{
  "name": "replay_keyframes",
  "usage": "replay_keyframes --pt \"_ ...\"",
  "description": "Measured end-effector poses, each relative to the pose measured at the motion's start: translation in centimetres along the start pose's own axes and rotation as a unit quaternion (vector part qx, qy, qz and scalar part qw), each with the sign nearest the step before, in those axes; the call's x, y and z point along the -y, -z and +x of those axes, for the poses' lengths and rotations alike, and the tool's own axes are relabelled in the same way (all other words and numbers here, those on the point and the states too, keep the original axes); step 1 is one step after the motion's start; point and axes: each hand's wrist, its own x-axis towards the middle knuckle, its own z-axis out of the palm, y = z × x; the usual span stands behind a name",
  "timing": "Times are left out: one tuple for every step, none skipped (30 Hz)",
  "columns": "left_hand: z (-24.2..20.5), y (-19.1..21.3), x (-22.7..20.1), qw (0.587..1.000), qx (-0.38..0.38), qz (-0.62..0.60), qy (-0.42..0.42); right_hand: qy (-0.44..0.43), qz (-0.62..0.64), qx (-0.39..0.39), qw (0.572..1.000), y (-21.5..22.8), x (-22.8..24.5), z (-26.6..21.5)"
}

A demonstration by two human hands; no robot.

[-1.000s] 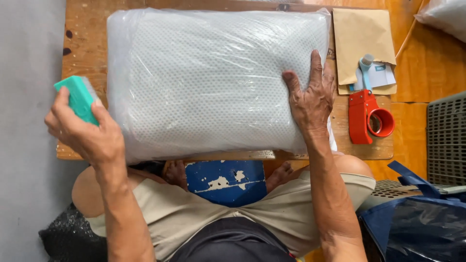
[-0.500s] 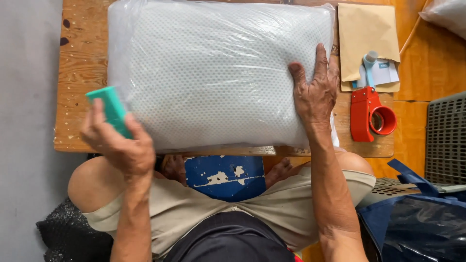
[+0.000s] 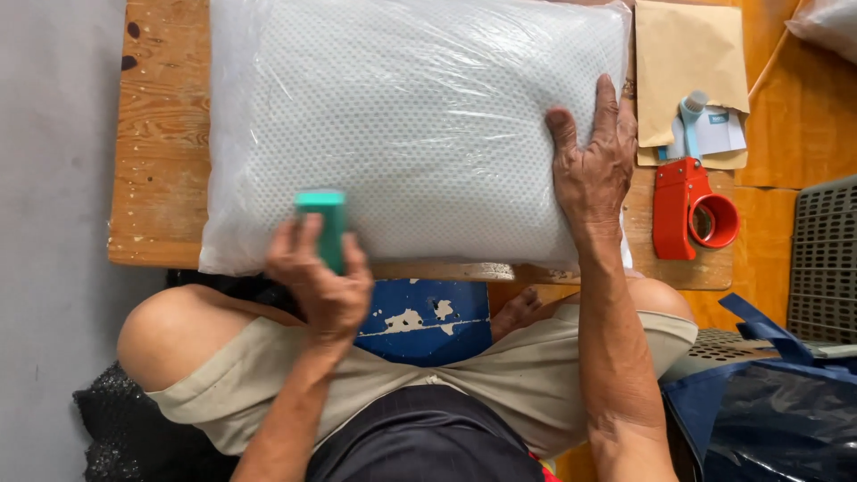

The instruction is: Cleaning the surface of a plastic-wrapped pillow using a small handheld tool.

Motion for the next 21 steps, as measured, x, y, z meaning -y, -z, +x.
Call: replay_keyframes --pt "1.0 1.6 1.9 0.997 -0.041 0.012 0.061 0.005 -0.005 -0.005 1.0 0.0 0.0 0.1" --pt "1.4 2.5 2.7 0.997 -0.042 0.014 0.061 0.007 -0.004 -0.004 1.0 -0.1 0.1 0.4" --pt "1.8 3.5 3.6 0.989 -0.091 -0.004 0.116 0.001 -0.015 -0.002 1.0 -0.1 0.1 0.3" --pt "2.2 4.4 4.5 0.975 -0.14 -0.022 0.17 -0.005 -0.026 0.001 1.0 -0.1 0.1 0.2" --pt "1.5 4.0 2.8 0.976 -0.137 -0.024 0.168 -0.009 -0.026 -0.001 1.0 -0.1 0.1 0.3" --pt "0.6 3.7 1.1 0.971 -0.111 -0.097 0.189 -0.012 -0.022 0.002 1.0 -0.2 0.2 0.3" --pt "-0.4 3.4 -0.8 0.959 -0.082 -0.17 0.211 -0.015 -0.02 0.006 1.0 -0.1 0.1 0.2" --pt "-1.8 2.1 -2.3 0.959 -0.077 -0.172 0.211 -0.02 -0.022 0.005 1.0 -0.1 -0.1 0.1" --pt "-3.1 0.7 -3.8 0.978 -0.012 -0.192 0.075 -0.019 -0.024 0.008 0.999 -0.1 -0.1 0.1" --pt "-4.3 -0.6 -5.3 0.975 0.055 -0.208 -0.062 -0.019 -0.027 0.01 0.999 -0.2 -0.1 0.2" --pt "-4.5 -1.8 -5.7 0.975 0.055 -0.205 -0.062 -0.018 -0.025 0.012 0.999 0.0 0.0 0.0" --pt "-4.7 -2.9 -6.2 0.975 0.061 -0.199 -0.079 -0.018 -0.007 0.016 1.0 0.2 0.2 -0.1" --pt "-4.9 -4.2 -6.8 0.974 0.064 -0.193 -0.096 -0.015 0.011 0.022 1.0 0.5 0.3 0.0" --pt "-5.3 -4.1 -5.3 0.976 0.062 -0.189 -0.094 -0.011 0.013 0.024 1.0 0.6 0.4 -0.2" --pt "-5.7 -4.1 -4.0 0.981 0.056 -0.171 -0.072 -0.014 0.014 0.023 1.0 0.6 0.4 -0.2" --pt "-6.2 -4.1 -2.7 0.986 0.049 -0.153 -0.049 -0.017 0.014 0.021 1.0 0.7 0.3 -0.2" --pt "-5.5 -2.4 -1.8 0.986 0.048 -0.153 -0.048 -0.015 0.014 0.022 1.0 0.6 0.2 -0.1" --pt "-4.8 -0.7 -0.9 0.982 0.032 -0.161 0.095 -0.014 0.007 0.02 1.0 0.4 0.0 -0.1" --pt "-4.0 0.9 0.0 0.957 0.017 -0.168 0.235 -0.013 0.0 0.017 1.0 0.4 -0.3 -0.1" --pt "-2.7 2.5 0.9 0.957 0.017 -0.169 0.234 -0.013 0.0 0.016 1.0 0.5 -0.1 0.0" --pt "-1.0 4.2 2.1 0.964 -0.044 -0.136 0.225 -0.005 -0.009 0.01 1.0 0.5 0.1 -0.2"
